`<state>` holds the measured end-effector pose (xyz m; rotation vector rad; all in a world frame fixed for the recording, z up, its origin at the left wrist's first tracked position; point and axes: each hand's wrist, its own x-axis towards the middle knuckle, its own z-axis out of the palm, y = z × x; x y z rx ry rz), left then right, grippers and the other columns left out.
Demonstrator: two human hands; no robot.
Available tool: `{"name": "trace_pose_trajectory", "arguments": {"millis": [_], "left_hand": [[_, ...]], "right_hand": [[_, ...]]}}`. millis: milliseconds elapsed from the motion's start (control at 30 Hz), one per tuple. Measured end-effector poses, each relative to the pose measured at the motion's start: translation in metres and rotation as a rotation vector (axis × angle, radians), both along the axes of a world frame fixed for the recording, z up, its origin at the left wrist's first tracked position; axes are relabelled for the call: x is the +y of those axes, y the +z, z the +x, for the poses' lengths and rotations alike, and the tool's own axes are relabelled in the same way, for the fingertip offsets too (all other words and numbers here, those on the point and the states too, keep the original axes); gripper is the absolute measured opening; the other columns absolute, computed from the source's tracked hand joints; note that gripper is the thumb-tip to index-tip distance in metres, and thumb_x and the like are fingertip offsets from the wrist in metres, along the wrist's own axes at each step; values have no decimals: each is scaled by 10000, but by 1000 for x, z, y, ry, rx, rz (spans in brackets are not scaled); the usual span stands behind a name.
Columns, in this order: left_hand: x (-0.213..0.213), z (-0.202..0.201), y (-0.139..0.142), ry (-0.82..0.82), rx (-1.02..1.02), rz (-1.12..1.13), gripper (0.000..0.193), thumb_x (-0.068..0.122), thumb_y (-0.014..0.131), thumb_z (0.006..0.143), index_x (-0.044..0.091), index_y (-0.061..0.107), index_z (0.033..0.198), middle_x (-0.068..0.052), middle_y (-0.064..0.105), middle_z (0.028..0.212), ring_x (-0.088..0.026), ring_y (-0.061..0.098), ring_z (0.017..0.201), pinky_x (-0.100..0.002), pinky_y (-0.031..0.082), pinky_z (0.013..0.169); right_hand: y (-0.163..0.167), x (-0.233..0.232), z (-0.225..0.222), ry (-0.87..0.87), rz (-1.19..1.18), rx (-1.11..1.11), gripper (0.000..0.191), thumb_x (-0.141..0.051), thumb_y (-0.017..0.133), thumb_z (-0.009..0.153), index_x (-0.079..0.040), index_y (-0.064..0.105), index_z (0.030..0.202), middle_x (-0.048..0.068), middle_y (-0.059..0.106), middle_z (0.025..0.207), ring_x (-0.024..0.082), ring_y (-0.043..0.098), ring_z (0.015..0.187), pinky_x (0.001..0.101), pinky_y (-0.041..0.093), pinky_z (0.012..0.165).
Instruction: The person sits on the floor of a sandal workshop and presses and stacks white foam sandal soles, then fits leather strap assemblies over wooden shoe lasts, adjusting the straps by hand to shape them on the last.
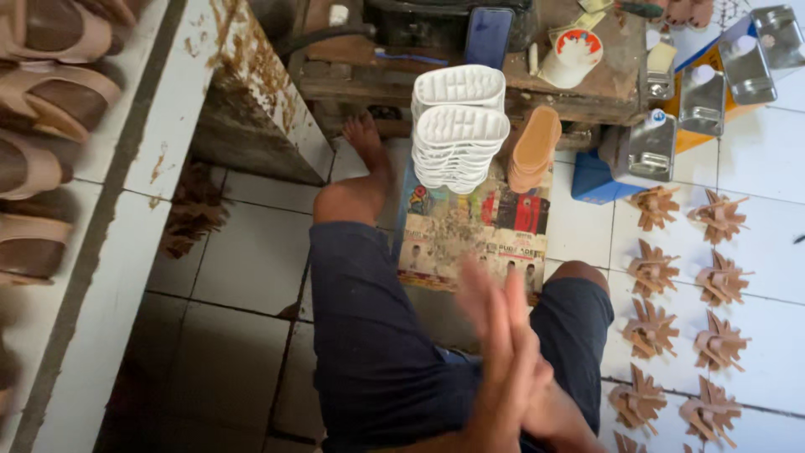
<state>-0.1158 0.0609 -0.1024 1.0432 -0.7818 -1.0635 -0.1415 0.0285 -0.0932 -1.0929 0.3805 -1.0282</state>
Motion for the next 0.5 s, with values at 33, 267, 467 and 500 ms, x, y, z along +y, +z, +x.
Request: {"name": "trace_pose_trajectory", "arguments": {"millis": [33,267,467,500], "left_hand": [[-2,20,31,-62,-27,-79,668,336,301,1095,28,124,1660,-155,101,1746,-353,132,1571,-487,140,1268],[-39,69,131,-38,35,-145,786,487,397,1056,73,64,1636,-191,95,1733,-406,163,1580,-527,201,1267],[-47,79,136,15,-98,-251,906,615,480,1023,111,13,1614,-223,89,1723,-451,189,1588,-562,254,1267],[-48,91,128,129,-77,-244,928,637,493,1017,118,5,1611,-228,88,1721,-459,193,1590,-568,262,1267]], "right_hand": [[-1,1,-3,-23,18,-7,815,-424,542,1048,-71,133,1658,89,158,1766,343,204,1587,477,208,1247],[-10,11,-20,-10,15,51,746,-364,507,1082,-33,171,1661,124,181,1769,313,167,1615,453,154,1279],[-27,22,-29,202,-51,349,690,-313,476,1112,-1,203,1663,154,200,1771,287,136,1639,432,108,1307],[-29,28,-28,266,-99,411,681,-305,471,1117,5,208,1663,159,204,1771,282,131,1643,428,101,1312]]}}
